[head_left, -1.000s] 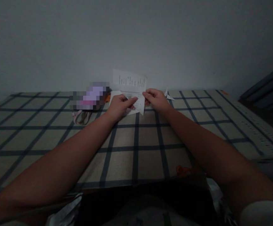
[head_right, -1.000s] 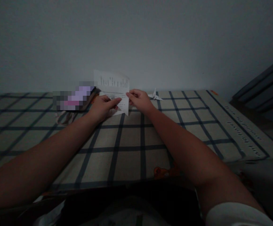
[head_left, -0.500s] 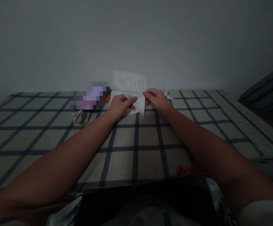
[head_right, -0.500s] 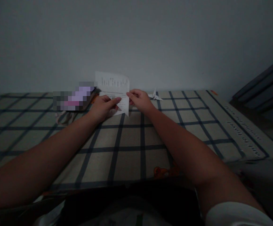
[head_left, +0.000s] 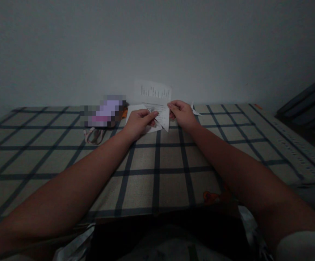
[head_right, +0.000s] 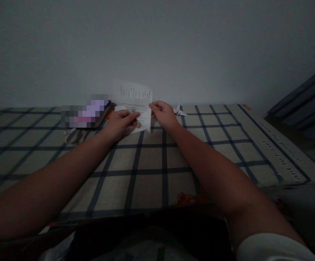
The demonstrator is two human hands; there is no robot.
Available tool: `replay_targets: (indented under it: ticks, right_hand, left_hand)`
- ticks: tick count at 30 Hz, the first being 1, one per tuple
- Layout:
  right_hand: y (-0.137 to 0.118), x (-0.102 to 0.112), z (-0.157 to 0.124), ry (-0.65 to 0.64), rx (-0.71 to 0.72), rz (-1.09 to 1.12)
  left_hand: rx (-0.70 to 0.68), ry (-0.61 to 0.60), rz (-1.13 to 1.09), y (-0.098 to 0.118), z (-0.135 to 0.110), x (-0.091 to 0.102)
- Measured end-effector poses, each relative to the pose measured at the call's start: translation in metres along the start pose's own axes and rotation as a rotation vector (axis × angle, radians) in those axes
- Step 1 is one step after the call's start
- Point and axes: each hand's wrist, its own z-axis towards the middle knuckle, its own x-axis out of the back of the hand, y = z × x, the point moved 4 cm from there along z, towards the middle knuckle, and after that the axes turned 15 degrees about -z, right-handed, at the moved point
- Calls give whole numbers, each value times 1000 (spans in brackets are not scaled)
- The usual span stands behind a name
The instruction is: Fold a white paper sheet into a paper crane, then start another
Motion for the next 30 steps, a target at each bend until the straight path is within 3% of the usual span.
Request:
replay_targets:
  ticks: [5, 13, 19, 26, 30]
  right_hand:
    - [2, -1, 1, 2, -1, 4]
    - [0, 1, -1, 41, 17, -16]
    - [2, 2, 0, 23, 33, -6]
    - [1, 2, -1, 10, 9, -48]
    - [0, 2, -1, 6, 29, -56]
  left_hand:
    - [-6, 29, 75, 5, -2, 0]
    - [17, -32, -138, -4, 2, -2]
    - [-32, 74, -131, -1, 4, 3]
    - [19, 94, -247, -1, 4, -1]
    - [-31, 150, -197, -1, 6, 4]
